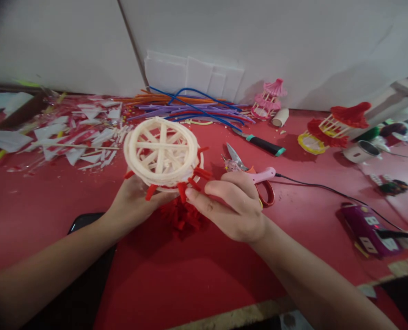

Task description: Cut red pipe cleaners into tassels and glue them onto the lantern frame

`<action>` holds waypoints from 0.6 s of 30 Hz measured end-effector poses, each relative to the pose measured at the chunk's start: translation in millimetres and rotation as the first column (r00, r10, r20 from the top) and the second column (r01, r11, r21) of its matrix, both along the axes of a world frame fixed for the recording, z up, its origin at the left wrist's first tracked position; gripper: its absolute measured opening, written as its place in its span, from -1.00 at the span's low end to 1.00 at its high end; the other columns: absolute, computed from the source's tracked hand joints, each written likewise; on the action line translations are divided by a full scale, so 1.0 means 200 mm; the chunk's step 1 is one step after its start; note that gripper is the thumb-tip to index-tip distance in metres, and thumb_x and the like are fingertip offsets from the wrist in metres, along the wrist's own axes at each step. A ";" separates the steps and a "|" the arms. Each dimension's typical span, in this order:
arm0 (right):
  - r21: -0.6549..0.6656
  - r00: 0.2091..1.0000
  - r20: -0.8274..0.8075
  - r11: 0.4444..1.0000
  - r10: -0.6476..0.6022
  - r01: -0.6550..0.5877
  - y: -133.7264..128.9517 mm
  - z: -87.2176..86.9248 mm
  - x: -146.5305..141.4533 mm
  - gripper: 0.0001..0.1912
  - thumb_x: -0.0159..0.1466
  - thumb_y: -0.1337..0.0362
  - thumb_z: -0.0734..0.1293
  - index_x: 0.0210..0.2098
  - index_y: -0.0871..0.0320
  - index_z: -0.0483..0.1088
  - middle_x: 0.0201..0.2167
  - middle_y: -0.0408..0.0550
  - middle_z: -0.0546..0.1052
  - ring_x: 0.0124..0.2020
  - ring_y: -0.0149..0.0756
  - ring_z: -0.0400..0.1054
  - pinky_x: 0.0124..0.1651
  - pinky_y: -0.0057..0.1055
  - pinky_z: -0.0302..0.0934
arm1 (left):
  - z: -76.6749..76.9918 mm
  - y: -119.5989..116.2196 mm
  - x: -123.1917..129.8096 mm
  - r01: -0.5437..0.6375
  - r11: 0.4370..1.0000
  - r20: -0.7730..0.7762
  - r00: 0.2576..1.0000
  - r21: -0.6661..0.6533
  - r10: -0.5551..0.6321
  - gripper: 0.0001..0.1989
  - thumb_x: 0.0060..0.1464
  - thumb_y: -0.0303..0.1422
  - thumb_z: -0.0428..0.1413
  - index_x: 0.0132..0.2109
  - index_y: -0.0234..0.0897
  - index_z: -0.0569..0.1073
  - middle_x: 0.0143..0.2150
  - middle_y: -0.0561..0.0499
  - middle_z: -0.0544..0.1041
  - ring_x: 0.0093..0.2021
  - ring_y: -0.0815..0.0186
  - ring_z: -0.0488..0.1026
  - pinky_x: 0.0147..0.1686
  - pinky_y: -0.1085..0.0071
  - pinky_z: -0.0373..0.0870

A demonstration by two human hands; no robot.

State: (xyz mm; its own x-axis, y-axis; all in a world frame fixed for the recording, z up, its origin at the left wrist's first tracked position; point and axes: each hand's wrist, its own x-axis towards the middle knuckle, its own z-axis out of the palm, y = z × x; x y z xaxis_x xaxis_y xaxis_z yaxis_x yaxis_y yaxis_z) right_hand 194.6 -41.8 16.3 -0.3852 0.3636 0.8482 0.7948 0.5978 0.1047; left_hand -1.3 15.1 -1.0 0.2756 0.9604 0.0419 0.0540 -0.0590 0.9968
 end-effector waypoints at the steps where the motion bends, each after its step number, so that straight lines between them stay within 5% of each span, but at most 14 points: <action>1: -0.009 1.000 0.000 1.000 0.003 -0.003 0.00 0.00 0.00 -0.88 0.17 0.42 0.50 -0.34 0.09 0.56 -0.48 -0.15 0.48 -0.42 -0.37 0.32 -0.38 -0.39 0.35 | 0.00 0.00 0.00 -0.002 1.000 0.002 1.000 0.010 0.002 -0.37 -0.29 -0.37 0.41 -0.13 -0.14 0.21 -0.08 -0.06 0.52 -0.13 0.06 0.57 -0.22 0.16 0.61; 18: -0.034 0.999 0.032 0.999 -0.010 0.011 -0.01 -0.01 0.02 -0.84 0.17 0.39 0.50 -0.26 0.03 0.56 -0.39 -0.14 0.49 -0.36 -0.34 0.33 -0.30 -0.34 0.31 | -0.03 0.01 -0.01 -0.004 1.000 -0.011 1.000 0.008 0.004 -0.48 -0.21 -0.33 0.36 -0.10 -0.19 0.31 -0.02 -0.17 0.53 -0.02 -0.04 0.54 -0.16 0.08 0.60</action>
State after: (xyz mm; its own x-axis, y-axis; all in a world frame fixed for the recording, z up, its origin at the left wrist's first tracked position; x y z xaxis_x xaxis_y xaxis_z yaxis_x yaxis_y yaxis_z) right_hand 198.2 -43.2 13.7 -0.4075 0.3962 0.8228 0.7975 0.5933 0.1093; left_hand -2.4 16.8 -7.9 0.2718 0.9612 0.0466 0.0651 -0.0666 0.9957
